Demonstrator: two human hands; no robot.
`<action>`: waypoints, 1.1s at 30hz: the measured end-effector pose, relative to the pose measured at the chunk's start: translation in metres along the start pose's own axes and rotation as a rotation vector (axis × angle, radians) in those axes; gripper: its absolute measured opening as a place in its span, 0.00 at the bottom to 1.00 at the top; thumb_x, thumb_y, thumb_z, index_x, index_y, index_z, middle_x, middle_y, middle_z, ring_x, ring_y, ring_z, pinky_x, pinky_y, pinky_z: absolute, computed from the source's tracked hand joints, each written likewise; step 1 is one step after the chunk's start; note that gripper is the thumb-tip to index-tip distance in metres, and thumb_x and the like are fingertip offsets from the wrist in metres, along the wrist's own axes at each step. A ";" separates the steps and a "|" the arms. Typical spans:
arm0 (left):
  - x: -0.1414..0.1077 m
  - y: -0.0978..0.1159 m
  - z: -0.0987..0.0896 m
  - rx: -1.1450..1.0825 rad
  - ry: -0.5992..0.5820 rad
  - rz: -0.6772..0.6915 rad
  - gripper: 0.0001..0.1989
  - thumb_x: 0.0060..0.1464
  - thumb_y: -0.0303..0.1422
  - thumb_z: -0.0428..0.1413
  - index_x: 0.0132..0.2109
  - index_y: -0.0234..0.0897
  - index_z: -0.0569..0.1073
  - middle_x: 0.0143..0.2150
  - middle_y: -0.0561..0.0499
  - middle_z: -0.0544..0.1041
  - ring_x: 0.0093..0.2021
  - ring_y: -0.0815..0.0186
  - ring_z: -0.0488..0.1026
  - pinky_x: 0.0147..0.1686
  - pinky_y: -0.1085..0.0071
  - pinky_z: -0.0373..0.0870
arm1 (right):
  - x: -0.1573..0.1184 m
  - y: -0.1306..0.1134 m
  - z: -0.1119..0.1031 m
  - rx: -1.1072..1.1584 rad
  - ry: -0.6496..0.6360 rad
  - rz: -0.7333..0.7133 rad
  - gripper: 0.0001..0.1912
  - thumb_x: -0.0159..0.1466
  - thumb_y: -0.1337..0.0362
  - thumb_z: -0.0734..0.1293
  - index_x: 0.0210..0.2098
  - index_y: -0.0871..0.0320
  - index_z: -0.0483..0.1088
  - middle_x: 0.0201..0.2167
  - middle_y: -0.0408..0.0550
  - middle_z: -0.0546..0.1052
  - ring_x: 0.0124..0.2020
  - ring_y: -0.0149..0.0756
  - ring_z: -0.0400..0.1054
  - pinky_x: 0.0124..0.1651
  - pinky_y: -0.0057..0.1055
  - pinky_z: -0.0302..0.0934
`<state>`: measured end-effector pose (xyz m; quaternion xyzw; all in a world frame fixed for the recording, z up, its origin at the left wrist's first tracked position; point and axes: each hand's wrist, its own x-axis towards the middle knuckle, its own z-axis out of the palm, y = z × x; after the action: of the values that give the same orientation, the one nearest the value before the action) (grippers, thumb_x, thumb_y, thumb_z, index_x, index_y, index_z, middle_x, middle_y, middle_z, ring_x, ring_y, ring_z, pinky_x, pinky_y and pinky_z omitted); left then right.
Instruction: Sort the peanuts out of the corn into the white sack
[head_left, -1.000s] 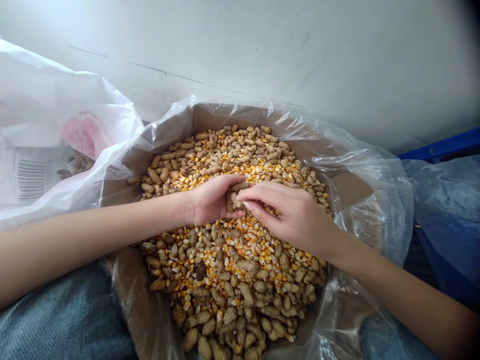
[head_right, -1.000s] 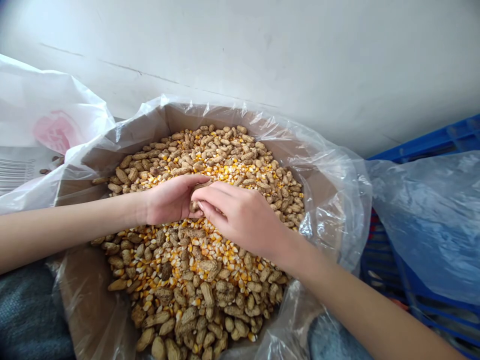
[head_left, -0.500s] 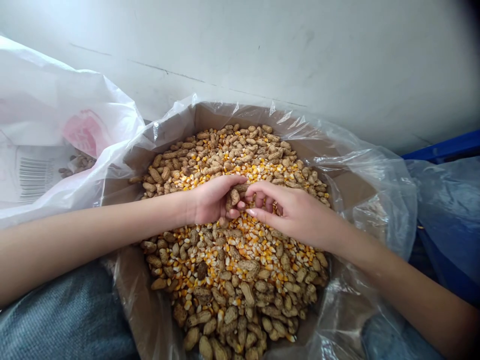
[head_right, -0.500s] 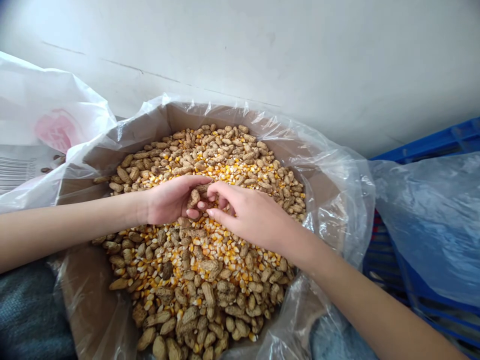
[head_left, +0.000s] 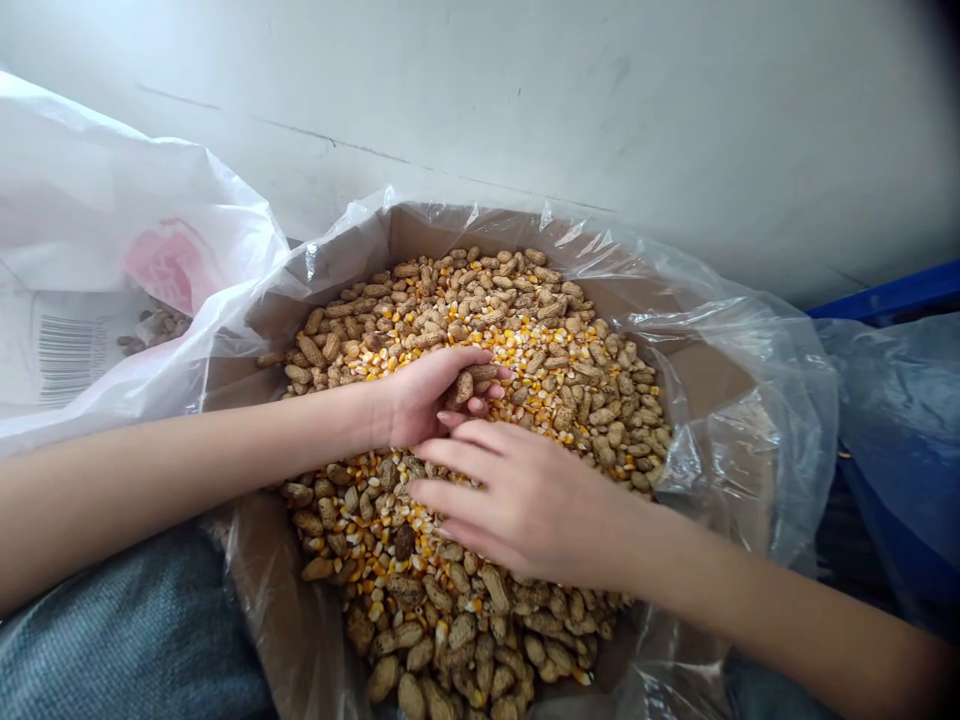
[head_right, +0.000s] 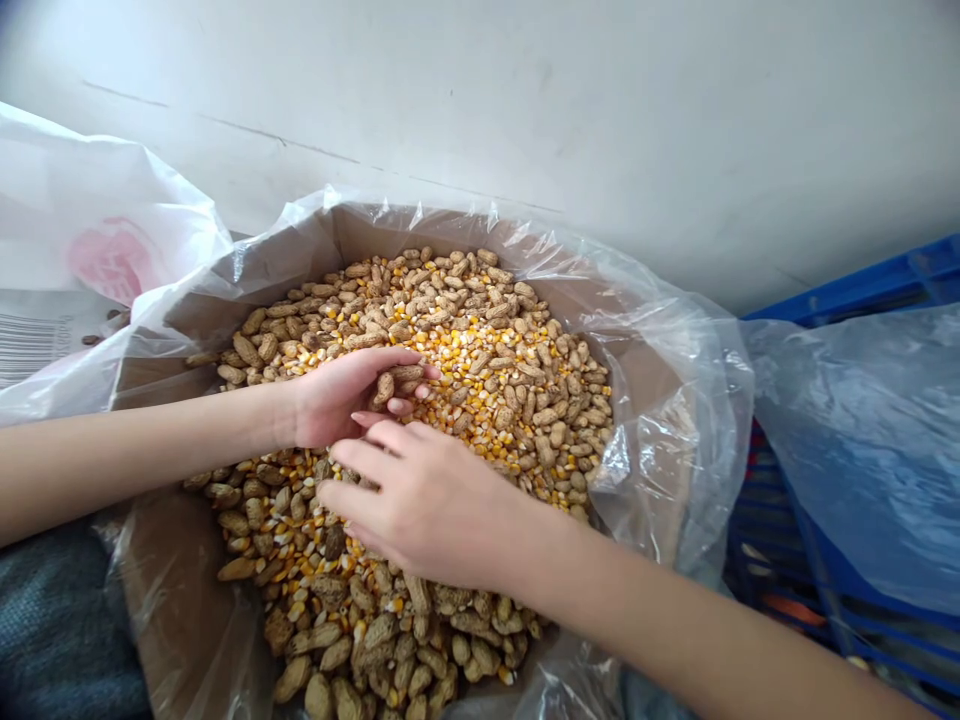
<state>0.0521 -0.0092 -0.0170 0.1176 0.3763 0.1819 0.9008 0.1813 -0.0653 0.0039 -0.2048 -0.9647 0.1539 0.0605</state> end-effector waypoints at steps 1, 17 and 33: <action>0.000 0.000 0.000 0.003 0.007 0.011 0.07 0.49 0.30 0.45 0.29 0.31 0.66 0.19 0.53 0.63 0.14 0.78 0.56 0.08 0.84 0.48 | 0.002 -0.003 0.008 -0.032 -0.014 -0.035 0.12 0.59 0.66 0.56 0.41 0.57 0.64 0.45 0.49 0.66 0.46 0.36 0.57 0.47 0.37 0.50; 0.001 -0.001 -0.002 0.046 0.005 0.043 0.07 0.48 0.30 0.46 0.30 0.31 0.67 0.22 0.52 0.64 0.16 0.78 0.57 0.10 0.84 0.51 | 0.002 0.002 0.015 -0.027 -0.176 0.020 0.07 0.57 0.71 0.58 0.34 0.61 0.65 0.37 0.49 0.68 0.40 0.35 0.59 0.39 0.32 0.59; -0.003 0.000 0.005 0.065 0.053 -0.016 0.09 0.50 0.30 0.44 0.27 0.31 0.66 0.20 0.52 0.66 0.20 0.74 0.63 0.18 0.80 0.62 | -0.006 0.008 -0.024 -0.011 0.233 0.008 0.12 0.60 0.72 0.53 0.36 0.59 0.66 0.34 0.47 0.69 0.38 0.31 0.60 0.44 0.32 0.57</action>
<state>0.0545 -0.0110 -0.0118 0.1388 0.4068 0.1657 0.8876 0.1939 -0.0546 0.0238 -0.2257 -0.9511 0.1241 0.1707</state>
